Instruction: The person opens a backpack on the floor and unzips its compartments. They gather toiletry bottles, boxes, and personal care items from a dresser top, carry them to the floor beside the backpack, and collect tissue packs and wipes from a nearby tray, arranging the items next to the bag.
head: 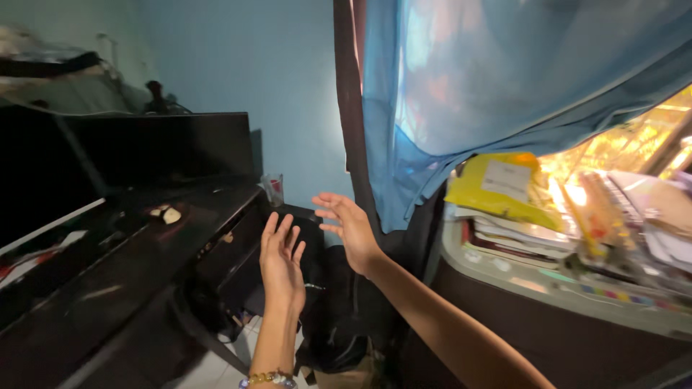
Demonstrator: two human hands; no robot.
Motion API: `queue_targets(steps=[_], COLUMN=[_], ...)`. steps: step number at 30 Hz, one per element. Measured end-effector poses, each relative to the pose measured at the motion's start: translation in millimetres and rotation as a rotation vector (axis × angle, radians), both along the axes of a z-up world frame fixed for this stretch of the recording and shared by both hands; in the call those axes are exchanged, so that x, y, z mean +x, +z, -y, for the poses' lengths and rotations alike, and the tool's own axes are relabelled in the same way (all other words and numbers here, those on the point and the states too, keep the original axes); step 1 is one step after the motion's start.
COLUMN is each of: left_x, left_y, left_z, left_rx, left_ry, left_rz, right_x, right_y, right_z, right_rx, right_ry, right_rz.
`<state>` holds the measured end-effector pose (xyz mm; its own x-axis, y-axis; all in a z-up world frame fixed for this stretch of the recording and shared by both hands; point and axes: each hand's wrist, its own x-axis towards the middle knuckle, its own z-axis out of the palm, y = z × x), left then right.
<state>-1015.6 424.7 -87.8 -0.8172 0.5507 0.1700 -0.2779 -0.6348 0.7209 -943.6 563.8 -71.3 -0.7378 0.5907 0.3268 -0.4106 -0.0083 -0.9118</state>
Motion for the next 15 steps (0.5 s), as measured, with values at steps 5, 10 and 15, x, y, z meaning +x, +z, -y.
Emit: queue_targets(steps=[5,10,15], left_x=[-70.1,-139.6,-189.6], left_y=[-28.9,-87.4,-176.9], left_z=[-64.3,-135.0,-197.8], left_rx=[-0.104,-0.285,-0.495], left_ry=[-0.067,-0.195,-0.359], left_rz=[0.023,-0.039,-0.057], right_x=[-53.5,-90.9,-101.9], right_y=[-26.6,-91.1,-230.6], right_z=[-61.0,-125.6,-188.8], right_rx=[-0.036,-0.058,-0.031], right_ry=[-0.045,-0.141,-0.457], right_rz=[0.137,0.202,0.416])
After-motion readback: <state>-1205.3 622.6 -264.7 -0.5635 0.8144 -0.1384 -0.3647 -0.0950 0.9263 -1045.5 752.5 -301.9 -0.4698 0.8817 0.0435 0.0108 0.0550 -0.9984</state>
